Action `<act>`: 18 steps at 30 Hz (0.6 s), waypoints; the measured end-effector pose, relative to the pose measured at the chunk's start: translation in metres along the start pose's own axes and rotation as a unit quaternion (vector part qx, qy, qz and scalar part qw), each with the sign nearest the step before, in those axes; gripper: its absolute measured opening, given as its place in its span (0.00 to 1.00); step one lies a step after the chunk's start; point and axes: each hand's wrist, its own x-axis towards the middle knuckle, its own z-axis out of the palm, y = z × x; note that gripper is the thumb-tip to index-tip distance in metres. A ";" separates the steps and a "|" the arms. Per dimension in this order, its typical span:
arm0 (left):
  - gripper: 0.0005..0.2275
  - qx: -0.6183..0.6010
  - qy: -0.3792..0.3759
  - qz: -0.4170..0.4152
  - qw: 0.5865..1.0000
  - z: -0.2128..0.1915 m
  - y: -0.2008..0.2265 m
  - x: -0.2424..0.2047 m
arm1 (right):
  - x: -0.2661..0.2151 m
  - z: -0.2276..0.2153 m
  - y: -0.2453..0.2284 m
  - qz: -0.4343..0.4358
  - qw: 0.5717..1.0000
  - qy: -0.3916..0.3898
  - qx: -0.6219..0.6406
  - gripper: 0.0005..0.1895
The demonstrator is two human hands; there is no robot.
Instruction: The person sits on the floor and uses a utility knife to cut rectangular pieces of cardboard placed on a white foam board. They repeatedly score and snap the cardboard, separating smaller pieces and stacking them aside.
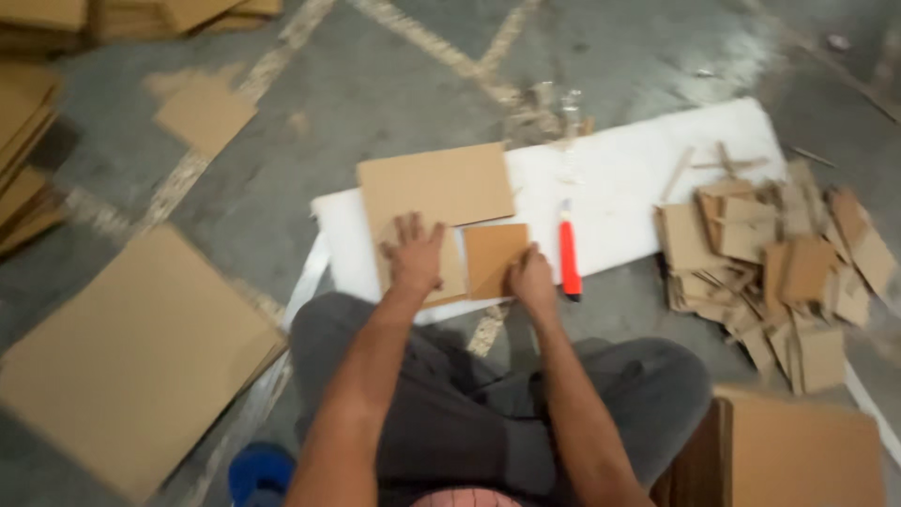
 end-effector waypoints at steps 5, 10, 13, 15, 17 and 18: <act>0.56 0.024 -0.018 0.002 1.000 -0.007 0.005 -0.005 | -0.002 0.005 0.007 0.191 0.953 -0.077 0.223 0.15; 0.56 0.021 -0.041 0.009 0.999 -0.020 0.012 -0.008 | -0.002 -0.036 0.020 0.121 0.949 -0.025 0.291 0.11; 0.56 0.020 -0.053 0.004 0.998 -0.021 0.016 -0.011 | -0.003 -0.087 0.055 0.156 0.820 0.160 0.526 0.11; 0.56 0.022 -0.049 0.004 0.999 -0.021 0.015 -0.014 | 0.001 -0.112 0.074 0.197 0.593 0.306 0.718 0.12; 0.56 0.033 -0.046 0.006 0.998 -0.022 0.015 -0.015 | 0.005 -0.112 0.075 0.231 0.519 0.374 0.733 0.10; 0.56 0.032 -0.049 0.002 0.998 -0.024 0.014 -0.015 | 0.002 -0.103 0.068 0.230 0.595 0.355 0.684 0.09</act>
